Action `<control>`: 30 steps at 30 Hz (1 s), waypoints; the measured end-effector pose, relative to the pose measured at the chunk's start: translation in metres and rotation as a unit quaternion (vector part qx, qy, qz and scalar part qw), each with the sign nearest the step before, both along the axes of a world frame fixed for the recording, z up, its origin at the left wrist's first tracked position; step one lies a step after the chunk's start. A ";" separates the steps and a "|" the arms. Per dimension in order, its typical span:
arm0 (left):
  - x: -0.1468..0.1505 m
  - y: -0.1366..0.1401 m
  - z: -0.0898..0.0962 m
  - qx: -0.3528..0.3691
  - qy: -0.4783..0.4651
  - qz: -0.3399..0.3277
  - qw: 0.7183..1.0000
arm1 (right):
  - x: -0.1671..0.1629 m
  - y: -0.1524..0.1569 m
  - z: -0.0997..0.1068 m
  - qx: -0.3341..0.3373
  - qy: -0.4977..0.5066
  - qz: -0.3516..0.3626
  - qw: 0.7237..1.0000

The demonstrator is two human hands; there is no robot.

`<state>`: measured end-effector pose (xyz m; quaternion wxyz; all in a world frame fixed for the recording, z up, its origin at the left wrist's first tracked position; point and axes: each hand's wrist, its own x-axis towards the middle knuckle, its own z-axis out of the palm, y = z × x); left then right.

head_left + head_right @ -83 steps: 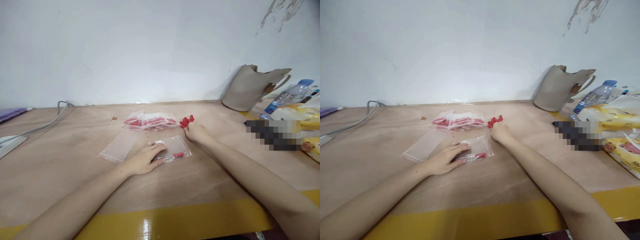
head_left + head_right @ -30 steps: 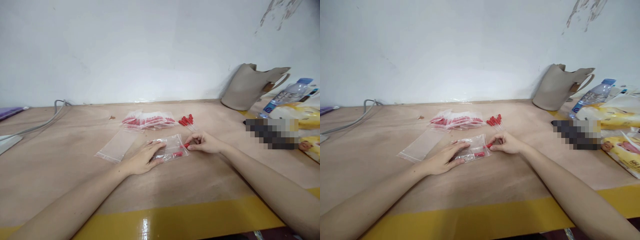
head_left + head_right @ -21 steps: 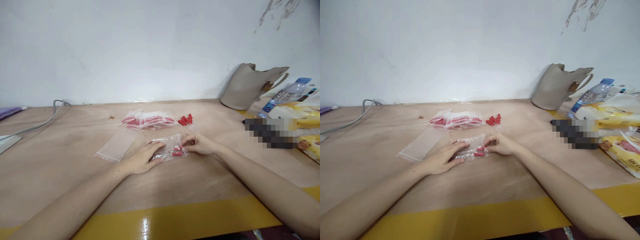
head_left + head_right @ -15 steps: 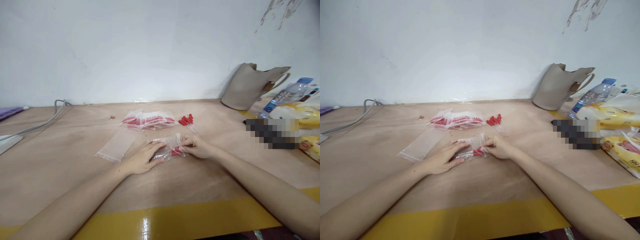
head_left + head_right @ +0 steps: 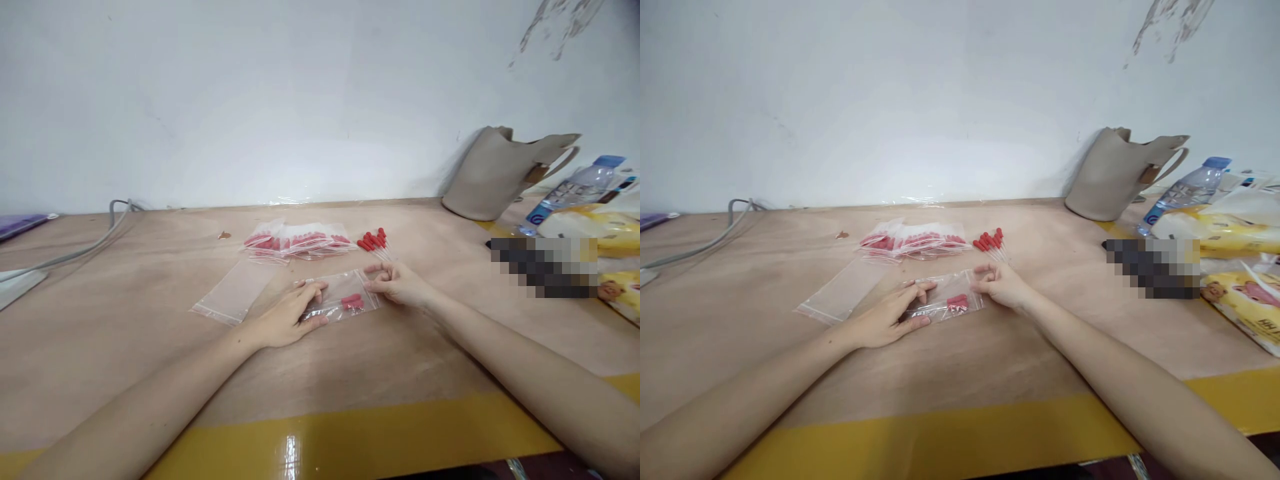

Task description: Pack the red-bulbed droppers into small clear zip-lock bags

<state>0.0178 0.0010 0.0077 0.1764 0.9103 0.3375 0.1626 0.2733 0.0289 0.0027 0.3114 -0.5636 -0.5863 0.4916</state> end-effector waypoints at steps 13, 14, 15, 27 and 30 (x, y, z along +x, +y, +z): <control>-0.002 -0.001 -0.002 0.010 0.003 0.001 1.000 | 0.008 0.048 0.005 0.229 -0.426 -0.088 0.871; -0.002 -0.001 -0.002 0.011 0.003 0.001 1.000 | 0.005 0.049 0.006 0.217 -0.428 -0.085 0.873; -0.002 -0.001 -0.002 0.013 0.003 0.002 1.000 | 0.003 0.049 0.007 0.203 -0.426 -0.082 0.878; -0.003 -0.001 -0.003 0.018 -0.002 -0.003 1.000 | -0.022 0.060 0.014 0.134 -0.363 -0.092 0.917; -0.003 0.000 -0.003 0.016 -0.005 -0.006 1.000 | -0.015 0.049 0.019 0.185 -0.299 -0.074 0.933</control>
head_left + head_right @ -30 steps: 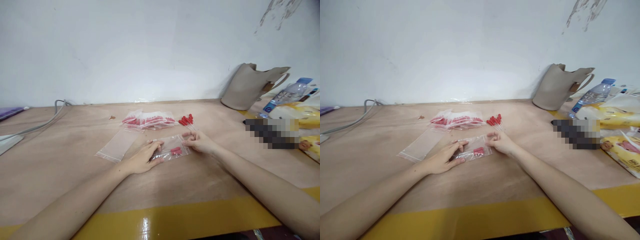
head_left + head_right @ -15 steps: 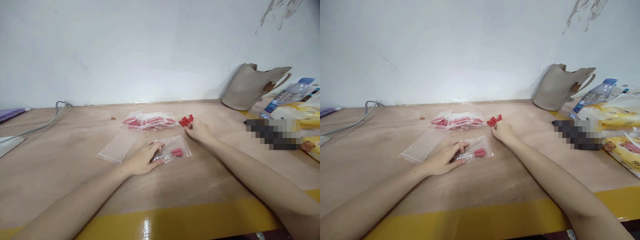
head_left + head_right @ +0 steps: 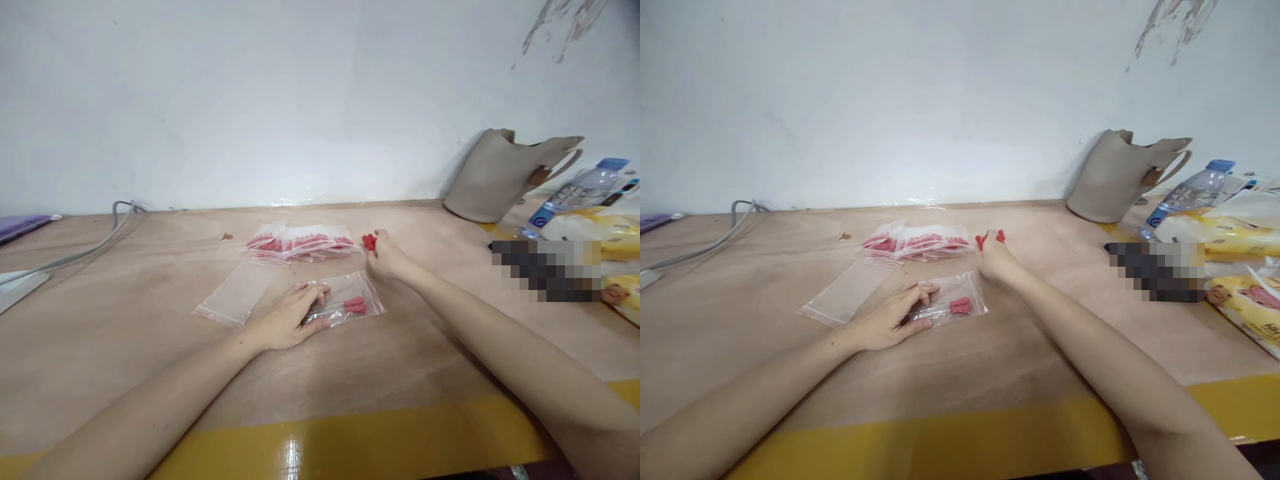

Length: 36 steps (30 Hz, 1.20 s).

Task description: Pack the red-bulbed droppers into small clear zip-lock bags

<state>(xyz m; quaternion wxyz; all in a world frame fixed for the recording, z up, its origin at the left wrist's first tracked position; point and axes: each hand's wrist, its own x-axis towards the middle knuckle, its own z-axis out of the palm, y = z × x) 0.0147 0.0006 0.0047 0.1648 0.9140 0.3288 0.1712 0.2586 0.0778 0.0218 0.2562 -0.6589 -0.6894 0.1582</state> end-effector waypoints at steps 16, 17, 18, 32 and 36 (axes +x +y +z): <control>-0.001 0.001 -0.003 0.013 0.006 0.008 1.000 | 0.009 -0.045 -0.028 -0.107 0.537 0.000 0.836; -0.001 0.001 -0.003 0.015 0.005 0.009 1.000 | 0.010 -0.047 -0.028 -0.127 0.551 0.010 0.825; 0.000 0.001 -0.003 0.016 0.006 0.008 1.000 | 0.012 -0.049 -0.028 -0.144 0.558 0.017 0.817; 0.000 0.002 -0.003 0.024 0.023 0.001 0.999 | 0.049 -0.043 -0.021 -0.232 0.329 0.151 0.903; 0.000 0.002 -0.002 0.018 0.013 0.004 1.000 | 0.035 -0.042 -0.028 -0.186 0.357 0.165 0.900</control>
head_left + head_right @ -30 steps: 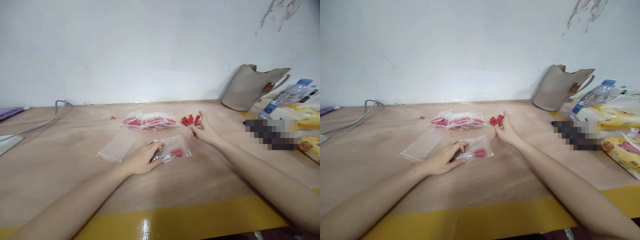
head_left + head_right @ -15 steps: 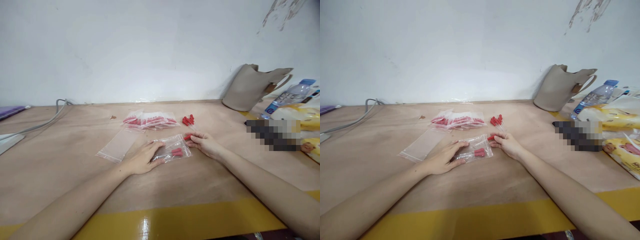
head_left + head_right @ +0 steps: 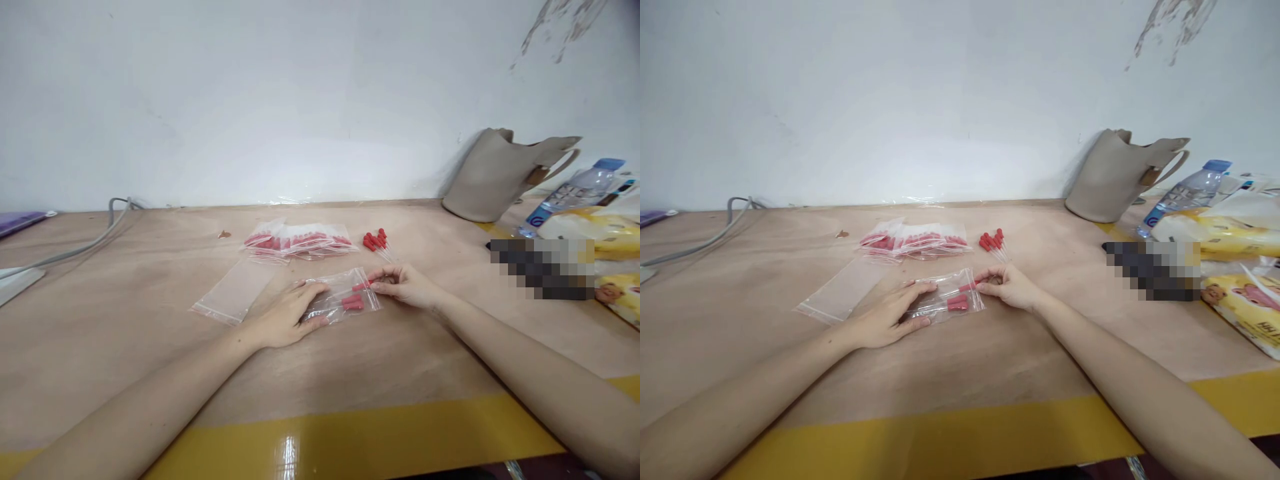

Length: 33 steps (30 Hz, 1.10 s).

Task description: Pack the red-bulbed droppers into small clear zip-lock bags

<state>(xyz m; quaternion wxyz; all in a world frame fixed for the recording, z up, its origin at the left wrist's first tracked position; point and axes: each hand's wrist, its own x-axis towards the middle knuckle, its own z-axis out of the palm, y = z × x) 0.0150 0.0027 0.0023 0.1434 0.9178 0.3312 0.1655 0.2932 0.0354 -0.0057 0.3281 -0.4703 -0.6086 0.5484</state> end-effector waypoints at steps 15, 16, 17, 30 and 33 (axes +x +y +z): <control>0.001 -0.001 0.001 0.004 -0.001 -0.013 1.000 | 0.001 0.020 0.010 0.127 -0.175 -0.178 0.960; 0.000 0.000 0.001 0.007 0.002 -0.016 1.000 | 0.006 0.028 0.012 0.168 -0.232 -0.213 0.934; 0.000 0.000 0.000 0.009 0.004 -0.018 1.000 | 0.009 0.036 0.013 0.194 -0.284 -0.234 0.909; 0.000 0.001 -0.001 0.008 0.022 -0.011 1.000 | -0.001 0.070 0.009 0.127 -0.380 -0.263 0.878; 0.000 0.001 -0.001 0.008 0.021 -0.011 1.000 | -0.001 0.071 0.011 0.126 -0.392 -0.259 0.874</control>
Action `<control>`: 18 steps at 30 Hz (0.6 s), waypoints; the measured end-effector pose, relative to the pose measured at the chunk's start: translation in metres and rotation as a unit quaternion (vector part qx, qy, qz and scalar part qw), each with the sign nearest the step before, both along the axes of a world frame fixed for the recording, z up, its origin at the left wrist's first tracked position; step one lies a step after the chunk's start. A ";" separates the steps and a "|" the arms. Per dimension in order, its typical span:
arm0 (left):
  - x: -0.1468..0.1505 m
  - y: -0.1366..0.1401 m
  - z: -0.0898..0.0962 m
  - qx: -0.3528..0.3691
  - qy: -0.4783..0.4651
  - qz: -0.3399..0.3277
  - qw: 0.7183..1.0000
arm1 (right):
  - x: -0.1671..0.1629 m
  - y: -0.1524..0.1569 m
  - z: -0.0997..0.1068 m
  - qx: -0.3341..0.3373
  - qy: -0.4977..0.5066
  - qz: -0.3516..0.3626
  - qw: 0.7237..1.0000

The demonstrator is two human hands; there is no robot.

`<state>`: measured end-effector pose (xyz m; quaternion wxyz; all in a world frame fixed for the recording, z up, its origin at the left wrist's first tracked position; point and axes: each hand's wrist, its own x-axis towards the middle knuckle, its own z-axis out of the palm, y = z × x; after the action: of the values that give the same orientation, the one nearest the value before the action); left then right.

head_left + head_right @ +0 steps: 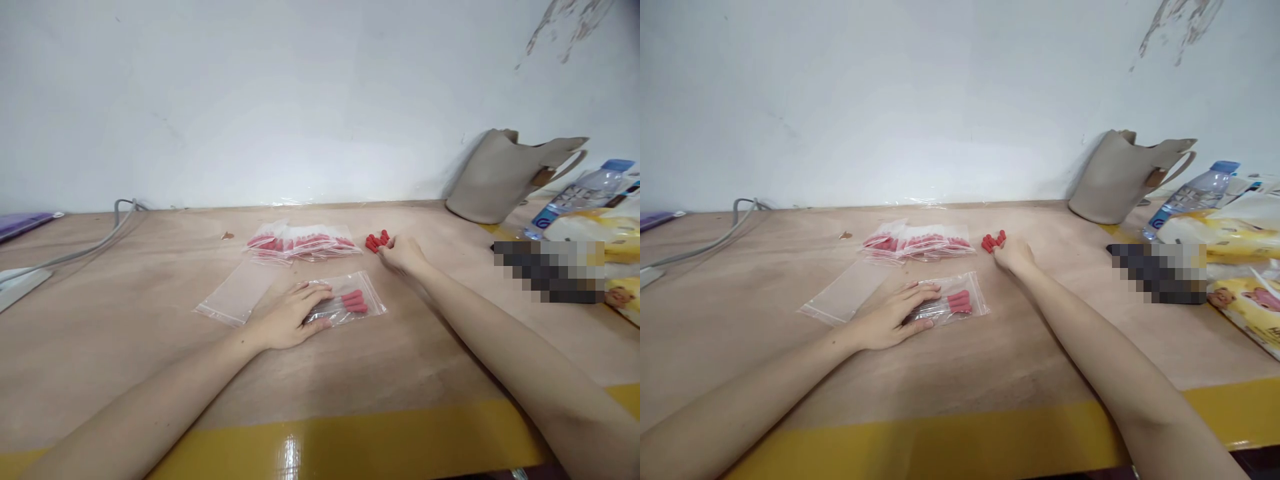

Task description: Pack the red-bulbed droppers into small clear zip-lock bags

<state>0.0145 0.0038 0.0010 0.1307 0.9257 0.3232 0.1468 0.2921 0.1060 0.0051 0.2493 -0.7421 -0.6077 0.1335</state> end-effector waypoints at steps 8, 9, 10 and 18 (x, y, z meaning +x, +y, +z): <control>-0.001 0.000 0.000 0.003 -0.011 -0.005 1.000 | -0.002 -0.021 0.028 0.092 0.141 0.020 0.986; -0.001 0.000 0.000 0.004 -0.012 -0.005 1.000 | -0.003 -0.026 0.028 0.103 0.206 0.031 0.973; -0.001 0.000 0.000 0.004 -0.011 -0.006 1.000 | -0.005 -0.031 0.027 0.108 0.266 0.037 0.957; 0.000 -0.001 0.002 0.000 -0.003 -0.001 1.000 | -0.017 -0.052 -0.008 0.137 0.437 0.026 0.889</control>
<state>0.0143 0.0027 0.0033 0.1316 0.9256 0.3220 0.1492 0.2747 0.0537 -0.0027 0.5852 -0.5509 -0.4688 0.3665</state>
